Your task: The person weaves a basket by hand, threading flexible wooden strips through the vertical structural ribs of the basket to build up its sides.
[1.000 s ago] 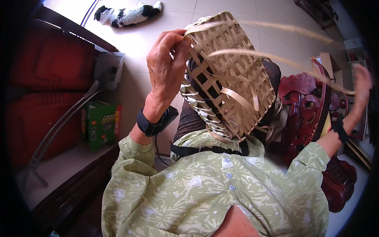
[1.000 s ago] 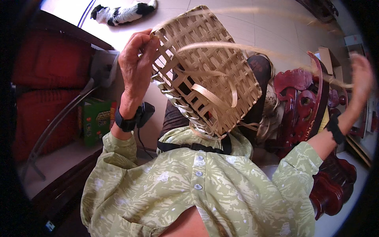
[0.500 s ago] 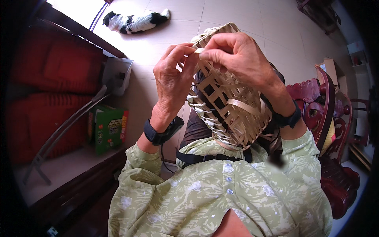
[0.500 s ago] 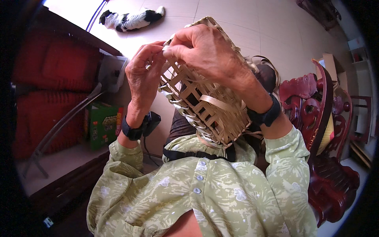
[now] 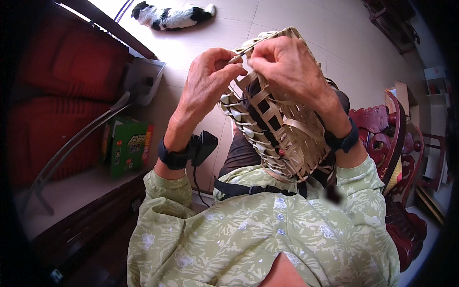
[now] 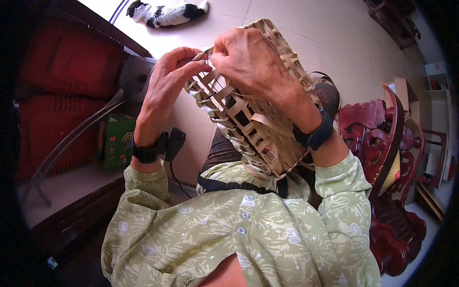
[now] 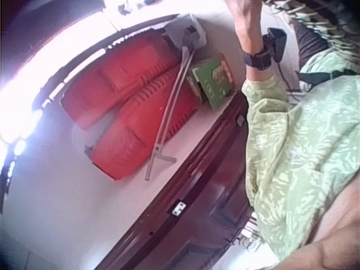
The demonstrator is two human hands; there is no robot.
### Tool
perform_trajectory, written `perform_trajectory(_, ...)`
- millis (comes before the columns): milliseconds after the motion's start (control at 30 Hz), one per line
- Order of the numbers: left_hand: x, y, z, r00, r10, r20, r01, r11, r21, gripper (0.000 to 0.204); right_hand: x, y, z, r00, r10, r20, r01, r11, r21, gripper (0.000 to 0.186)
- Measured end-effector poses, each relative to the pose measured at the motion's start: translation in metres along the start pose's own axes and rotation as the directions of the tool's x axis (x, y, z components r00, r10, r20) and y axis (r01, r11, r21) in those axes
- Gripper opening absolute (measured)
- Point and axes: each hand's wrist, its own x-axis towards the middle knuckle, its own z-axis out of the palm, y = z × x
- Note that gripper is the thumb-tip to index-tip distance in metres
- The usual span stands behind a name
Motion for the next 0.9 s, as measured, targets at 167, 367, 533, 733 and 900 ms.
perform_trajectory(167,0.009,0.000,-0.016,0.994,0.034,0.105,-0.022,0.994,-0.108,0.032,0.006,-0.001,0.001,0.993,-0.023,0.114,0.028,0.999,-0.043,0.028)
perform_trajectory(367,0.039,0.000,-0.049,0.910,-0.067,0.409,0.144,0.976,-0.161,0.033,0.023,-0.032,-0.005,0.940,0.151,0.306,-0.077,0.967,-0.242,0.035)
perform_trajectory(533,0.079,-0.011,-0.065,0.708,-0.117,0.696,0.245,0.966,-0.087,0.031,0.020,-0.032,0.018,0.977,0.157,0.146,-0.101,0.938,-0.331,0.036)
perform_trajectory(733,0.082,-0.006,-0.060,0.691,-0.127,0.711,0.185,0.983,-0.005,0.019,0.006,-0.028,0.029,1.000,-0.023,0.005,0.023,0.941,-0.338,0.029)
perform_trajectory(900,0.058,-0.008,-0.062,0.872,-0.097,0.480,0.044,0.992,0.121,0.023,-0.003,-0.008,0.015,0.998,-0.065,-0.017,0.065,0.998,0.005,0.025)
